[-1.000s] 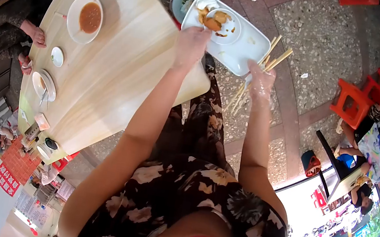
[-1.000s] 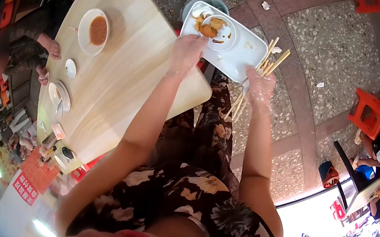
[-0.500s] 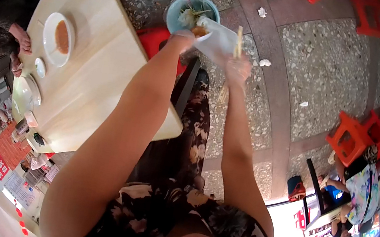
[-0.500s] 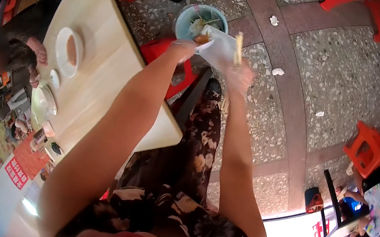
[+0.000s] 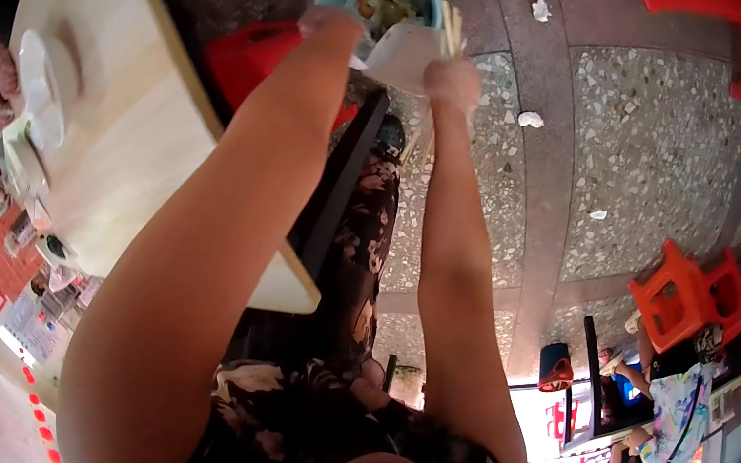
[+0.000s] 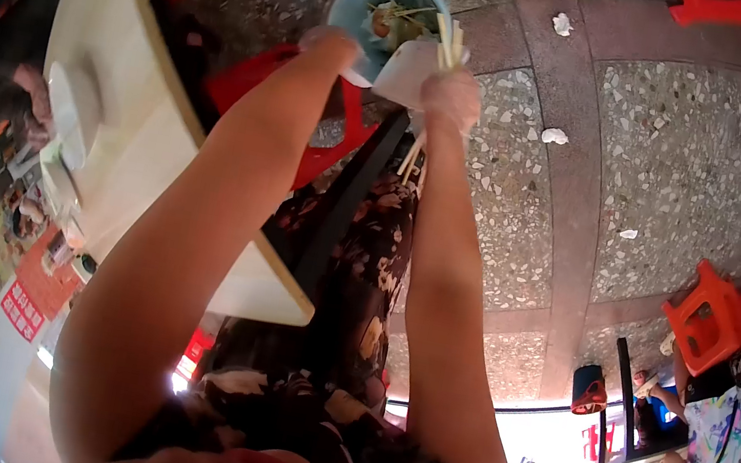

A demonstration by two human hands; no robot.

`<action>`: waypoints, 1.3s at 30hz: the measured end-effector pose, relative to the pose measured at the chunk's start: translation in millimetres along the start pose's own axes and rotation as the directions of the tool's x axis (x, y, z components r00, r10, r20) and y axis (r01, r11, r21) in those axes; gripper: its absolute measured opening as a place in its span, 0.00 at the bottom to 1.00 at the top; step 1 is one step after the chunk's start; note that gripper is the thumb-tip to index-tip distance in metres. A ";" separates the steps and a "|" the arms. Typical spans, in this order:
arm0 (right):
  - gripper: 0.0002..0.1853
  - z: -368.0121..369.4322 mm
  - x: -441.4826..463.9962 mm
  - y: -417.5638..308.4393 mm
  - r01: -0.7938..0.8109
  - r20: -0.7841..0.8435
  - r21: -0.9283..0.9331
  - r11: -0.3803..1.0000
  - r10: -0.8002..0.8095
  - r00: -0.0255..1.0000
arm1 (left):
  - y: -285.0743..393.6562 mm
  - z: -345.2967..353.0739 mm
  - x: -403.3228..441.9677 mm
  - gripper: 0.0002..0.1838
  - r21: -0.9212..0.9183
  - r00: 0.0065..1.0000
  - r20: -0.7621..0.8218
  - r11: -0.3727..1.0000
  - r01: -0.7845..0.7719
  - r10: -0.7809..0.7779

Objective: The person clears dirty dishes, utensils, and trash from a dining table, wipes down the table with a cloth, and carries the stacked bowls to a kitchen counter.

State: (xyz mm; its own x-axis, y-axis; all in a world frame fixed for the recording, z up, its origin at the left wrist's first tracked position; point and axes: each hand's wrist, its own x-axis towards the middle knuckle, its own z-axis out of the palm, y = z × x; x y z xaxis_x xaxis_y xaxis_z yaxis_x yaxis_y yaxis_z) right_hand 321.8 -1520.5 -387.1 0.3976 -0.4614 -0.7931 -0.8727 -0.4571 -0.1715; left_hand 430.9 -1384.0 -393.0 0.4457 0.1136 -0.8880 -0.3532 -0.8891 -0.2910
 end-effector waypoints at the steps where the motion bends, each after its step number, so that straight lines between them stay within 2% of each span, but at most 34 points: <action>1: 0.16 -3.0 -6.7 7.4 -0.038 -0.028 -0.004 0.999 0.037 0.999 | 1.6 -4.2 -17.7 0.20 -0.101 0.999 -0.024 0.995 0.022 -0.024; 2: 0.17 -7.6 -9.3 11.9 -0.057 -0.064 -0.002 0.998 0.057 0.996 | 5.1 4.5 -22.4 0.18 -0.080 0.974 -0.204 0.990 -0.114 0.096; 3: 0.17 -4.4 -4.1 34.6 -0.008 -0.088 -0.050 0.999 0.003 0.996 | 15.5 1.4 -38.2 0.16 0.110 0.937 -0.222 0.961 -0.252 0.271; 4: 0.17 5.8 2.8 76.9 0.229 -0.144 -0.145 0.962 -0.250 0.957 | 21.3 -6.3 -54.2 0.15 -0.043 0.907 -0.305 0.947 -0.319 0.291; 5: 0.17 -17.8 -16.7 90.1 0.215 -0.136 -0.097 0.972 -0.227 0.964 | 29.2 -14.5 -73.2 0.14 -0.129 0.905 -0.369 0.952 -0.277 0.213; 6: 0.15 -29.1 -28.5 122.9 0.363 -0.148 0.418 0.833 -0.332 0.932 | 28.2 -30.5 -105.0 0.14 -0.067 0.872 -0.388 0.935 -0.349 0.298; 7: 0.14 -65.2 -56.2 127.3 0.325 -0.207 0.313 0.893 -0.270 0.940 | 23.7 -50.7 -144.5 0.14 -0.073 0.848 -0.410 0.914 -0.399 0.337; 8: 0.18 -95.2 -88.5 126.0 0.291 -0.222 0.437 0.851 -0.211 0.952 | 10.6 -60.8 -175.3 0.11 -0.108 0.755 -0.484 0.826 -0.554 0.443; 9: 0.17 -133.2 -137.6 105.8 0.214 -0.262 0.352 0.911 -0.123 0.957 | -18.1 -73.5 -221.6 0.12 -0.226 0.718 -0.513 0.733 -0.641 0.470; 10: 0.19 -151.6 -147.4 126.4 0.310 -0.235 0.473 0.825 -0.222 0.946 | -50.2 -76.0 -265.7 0.13 -0.328 0.668 -0.547 0.605 -0.725 0.505; 12: 0.19 -182.5 -220.1 86.2 0.172 -0.335 0.585 0.793 0.043 0.941 | -92.5 -35.2 -301.2 0.12 -0.245 0.393 -0.858 0.409 -0.879 0.331; 13: 0.19 -185.7 -224.0 78.6 0.208 -0.360 0.586 0.783 0.022 0.933 | -118.5 -20.0 -318.8 0.10 -0.298 0.404 -0.873 0.357 -0.886 0.274; 14: 0.20 -184.8 -226.0 73.5 0.278 -0.246 0.564 0.777 -0.163 0.955 | -146.5 -2.6 -331.7 0.08 -0.351 0.423 -0.879 0.300 -0.887 0.220; 15: 0.21 -184.7 -236.2 73.5 0.331 -0.107 0.535 0.777 -0.327 0.939 | -169.6 23.2 -340.5 0.06 -0.499 0.540 -0.838 0.293 -0.816 0.077; 16: 0.18 -165.7 -246.8 53.5 0.350 -0.085 0.393 0.850 -0.345 0.935 | -188.5 50.7 -346.4 0.05 -0.638 0.647 -0.760 0.255 -0.727 -0.058; 17: 0.16 -146.6 -257.2 33.1 0.367 -0.064 0.241 0.898 -0.363 0.930 | -203.4 76.0 -344.0 0.03 -0.616 0.568 -0.788 0.268 -0.741 -0.239; 18: 0.13 -135.9 -296.3 -15.4 0.277 0.056 0.232 0.932 -0.297 0.953 | -221.3 106.8 -335.2 0.02 -0.711 0.649 -0.702 0.341 -0.616 -0.292; 20: 0.09 -65.3 -293.7 -36.2 0.580 0.101 0.254 0.774 -0.617 0.780 | -253.2 142.9 -326.5 0.07 -0.785 0.629 -0.619 0.364 -0.501 -0.471; 21: 0.11 -26.3 -292.7 -46.0 0.607 0.122 0.323 0.726 -0.668 0.734 | -267.2 165.8 -313.0 0.09 -0.807 0.610 -0.590 0.391 -0.441 -0.529; 22: 0.14 -2.1 -303.7 -72.7 0.598 0.155 0.213 0.773 -0.631 0.760 | -280.4 184.2 -303.0 0.12 -0.825 0.612 -0.564 0.414 -0.385 -0.554; 23: 0.14 5.0 -328.5 -101.8 0.461 0.267 0.241 0.854 -0.515 0.814 | -292.2 200.8 -296.6 0.14 -0.838 0.611 -0.540 0.439 -0.324 -0.579; 24: 0.16 28.5 -332.4 -109.9 0.621 0.143 0.189 0.761 -0.647 0.749 | -302.5 212.4 -292.9 0.14 -0.845 0.620 -0.527 0.432 -0.314 -0.581; 27: 0.16 44.8 -343.9 -123.0 0.603 0.115 0.117 0.789 -0.614 0.781 | -331.6 229.3 -283.2 0.15 -0.852 0.622 -0.509 0.454 -0.261 -0.596; 29: 0.16 32.6 -354.4 -124.9 0.539 0.117 0.189 0.821 -0.564 0.818 | -344.5 227.6 -291.9 0.17 -0.862 0.738 -0.441 0.469 -0.190 -0.511; 30: 0.16 23.3 -362.1 -123.2 0.446 0.131 0.240 0.862 -0.484 0.865 | -347.7 218.3 -306.9 0.17 -0.860 0.742 -0.445 0.471 -0.197 -0.501; 31: 0.16 9.9 -371.0 -123.2 0.347 0.134 0.295 0.890 -0.398 0.908 | -345.0 199.9 -327.8 0.18 -0.878 0.718 -0.392 0.467 -0.105 -0.575; 32: 0.12 -5.8 -392.6 -128.3 0.210 0.195 0.455 0.865 -0.327 0.925 | -335.9 181.7 -339.3 0.19 -0.885 0.684 -0.361 0.464 -0.036 -0.634; 33: 0.11 -15.9 -408.9 -131.5 0.189 0.224 0.503 0.843 -0.339 0.914 | -314.1 178.8 -334.2 0.19 -0.886 0.633 -0.461 0.285 -0.365 -0.622; 34: 0.10 -23.9 -421.3 -130.4 0.170 0.251 0.546 0.821 -0.354 0.901 | -285.9 176.6 -332.8 0.18 -0.765 0.575 -0.529 0.057 -0.641 -0.624; 35: 0.10 -26.6 -427.8 -124.6 0.110 0.320 0.596 0.795 -0.361 0.876 | -261.3 153.4 -349.1 0.17 -0.602 0.668 -0.595 -0.303 -0.739 -0.447; 36: 0.11 -28.4 -428.7 -119.0 0.057 0.393 0.640 0.766 -0.390 0.832 | -229.8 114.9 -377.1 0.16 -0.438 0.652 -0.646 -0.506 -0.743 -0.398; 37: 0.11 -30.5 -424.0 -107.9 0.069 0.372 0.652 0.755 -0.398 0.839 | -204.9 104.9 -368.2 0.17 -0.455 0.497 -0.760 -0.203 -0.867 -0.420; 38: 0.11 -29.9 -416.6 -93.6 0.080 0.194 0.753 0.653 -0.336 0.922 | -185.2 100.1 -358.5 0.19 -0.420 0.343 -0.853 0.128 -0.898 -0.395; 39: 0.10 -37.0 -401.6 -84.7 0.123 0.087 0.785 0.607 -0.306 0.948 | -171.8 80.5 -362.1 0.23 -0.435 0.395 -0.859 0.056 -0.899 -0.325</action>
State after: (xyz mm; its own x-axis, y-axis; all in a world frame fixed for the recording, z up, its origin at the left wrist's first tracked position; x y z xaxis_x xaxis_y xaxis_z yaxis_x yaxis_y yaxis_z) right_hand 246.6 -1324.6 -32.4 0.6190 -0.2313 -0.7506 -0.7033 0.2623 -0.6608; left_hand 264.0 -1236.7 -50.2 0.9976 -0.0472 0.0497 -0.0629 -0.3446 0.9367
